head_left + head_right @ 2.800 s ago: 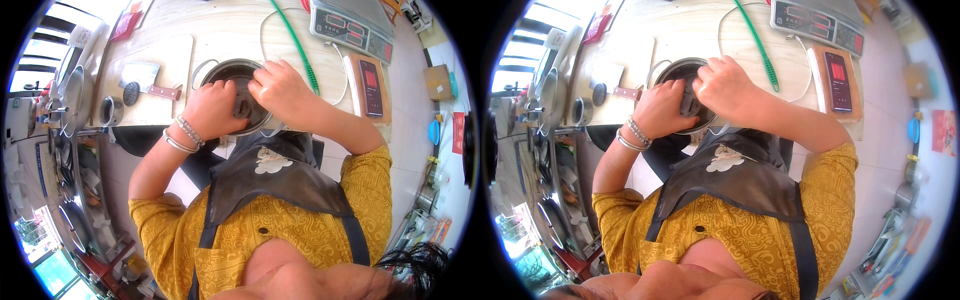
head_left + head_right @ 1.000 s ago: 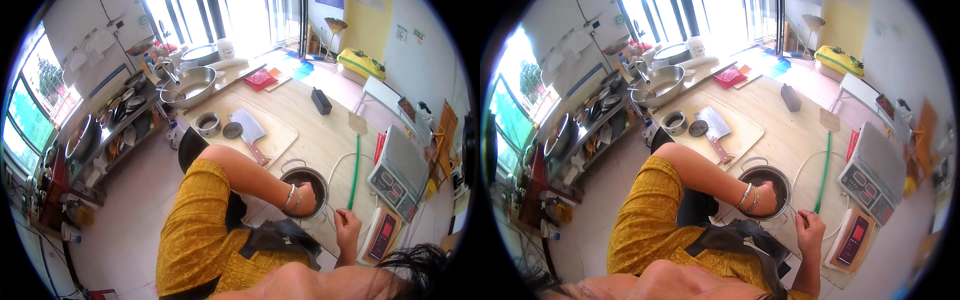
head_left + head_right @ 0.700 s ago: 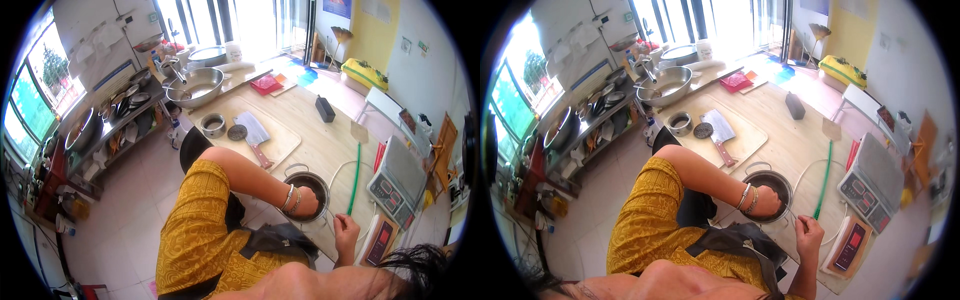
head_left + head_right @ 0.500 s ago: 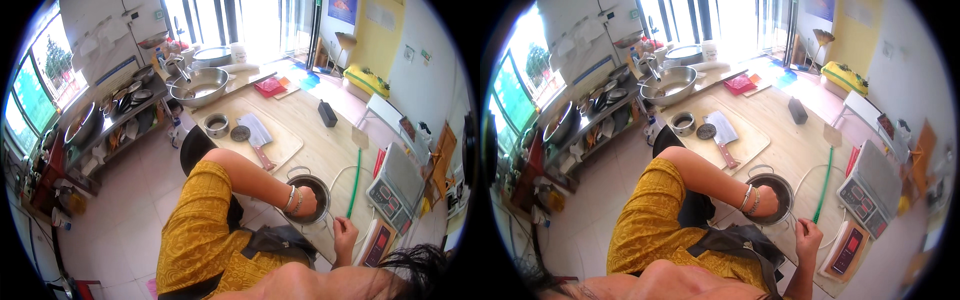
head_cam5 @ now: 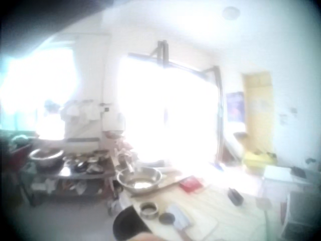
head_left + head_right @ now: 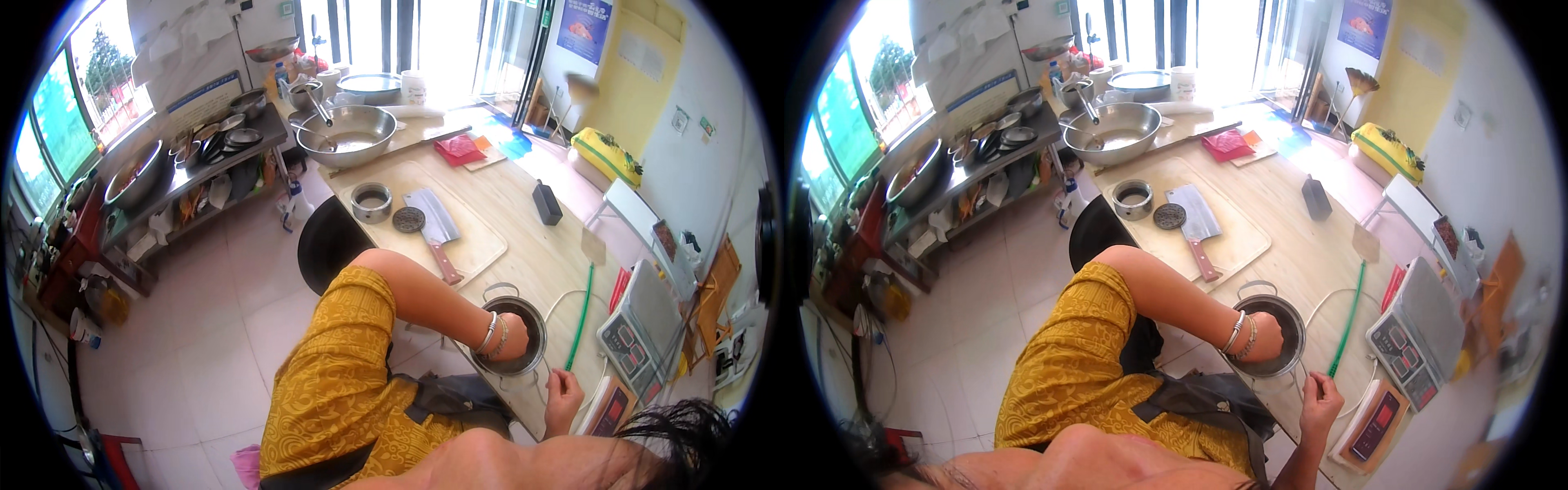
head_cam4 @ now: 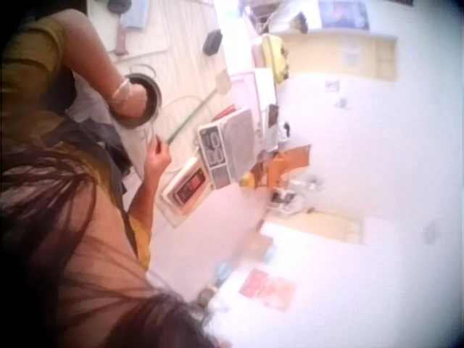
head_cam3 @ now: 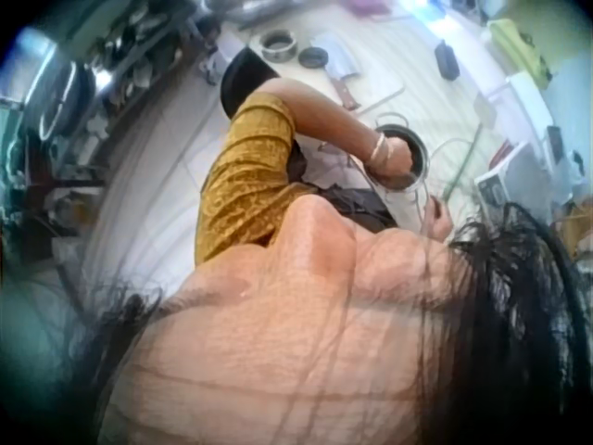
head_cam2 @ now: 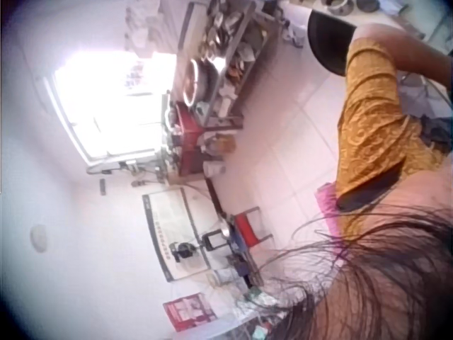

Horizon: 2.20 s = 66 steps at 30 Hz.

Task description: The person scrubs a small metal strainer with a toothbrush over a pot of water. They repeatedly dip the strainer into the water and scrub the mesh surface with the brush. The person then places the strainer on a cutting board and sets the toothbrush down.

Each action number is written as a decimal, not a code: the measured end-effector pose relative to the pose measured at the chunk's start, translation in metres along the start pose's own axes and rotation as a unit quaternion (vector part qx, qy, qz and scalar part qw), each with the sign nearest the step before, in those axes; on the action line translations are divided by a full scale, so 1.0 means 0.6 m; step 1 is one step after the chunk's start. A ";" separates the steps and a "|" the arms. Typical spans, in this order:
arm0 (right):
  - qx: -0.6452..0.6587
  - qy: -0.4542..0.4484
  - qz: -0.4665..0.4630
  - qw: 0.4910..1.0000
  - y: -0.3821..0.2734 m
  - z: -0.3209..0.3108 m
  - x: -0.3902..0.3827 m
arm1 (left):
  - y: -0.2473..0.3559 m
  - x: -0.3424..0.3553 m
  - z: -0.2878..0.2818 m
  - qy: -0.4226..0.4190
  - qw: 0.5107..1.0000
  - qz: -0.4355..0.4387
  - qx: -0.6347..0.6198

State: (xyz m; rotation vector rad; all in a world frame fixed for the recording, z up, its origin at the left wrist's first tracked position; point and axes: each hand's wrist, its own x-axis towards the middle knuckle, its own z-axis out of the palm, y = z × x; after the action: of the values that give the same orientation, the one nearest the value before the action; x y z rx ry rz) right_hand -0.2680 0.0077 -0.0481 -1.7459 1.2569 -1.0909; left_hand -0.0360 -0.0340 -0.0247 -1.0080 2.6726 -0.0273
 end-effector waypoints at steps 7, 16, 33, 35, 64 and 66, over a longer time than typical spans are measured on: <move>-0.005 -0.001 -0.030 1.000 0.000 0.005 0.002 | 0.000 -0.019 -0.025 0.010 0.999 -0.037 -0.011; -0.002 0.006 -0.021 1.000 -0.010 0.010 -0.003 | -0.024 -0.002 0.017 0.036 0.995 0.006 -0.096; 0.004 0.020 -0.018 1.000 -0.002 0.003 -0.014 | 0.005 -0.014 -0.028 -0.018 0.998 -0.061 -0.013; -0.003 0.020 -0.021 1.000 -0.004 0.003 -0.015 | 0.003 -0.021 -0.038 -0.024 0.999 -0.042 0.020; 0.123 0.054 0.058 0.989 0.008 0.004 -0.040 | -0.027 -0.087 -0.028 0.143 0.974 -0.146 -0.102; 0.149 0.066 0.061 0.985 0.013 0.006 -0.033 | -0.036 -0.091 -0.029 0.193 0.946 -0.168 -0.200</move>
State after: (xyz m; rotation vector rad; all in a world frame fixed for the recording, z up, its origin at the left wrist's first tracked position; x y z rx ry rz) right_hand -0.2708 0.0250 -0.0611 -1.3759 1.1922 -1.2677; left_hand 0.0125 -0.0163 0.0086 -1.7421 2.8738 0.2896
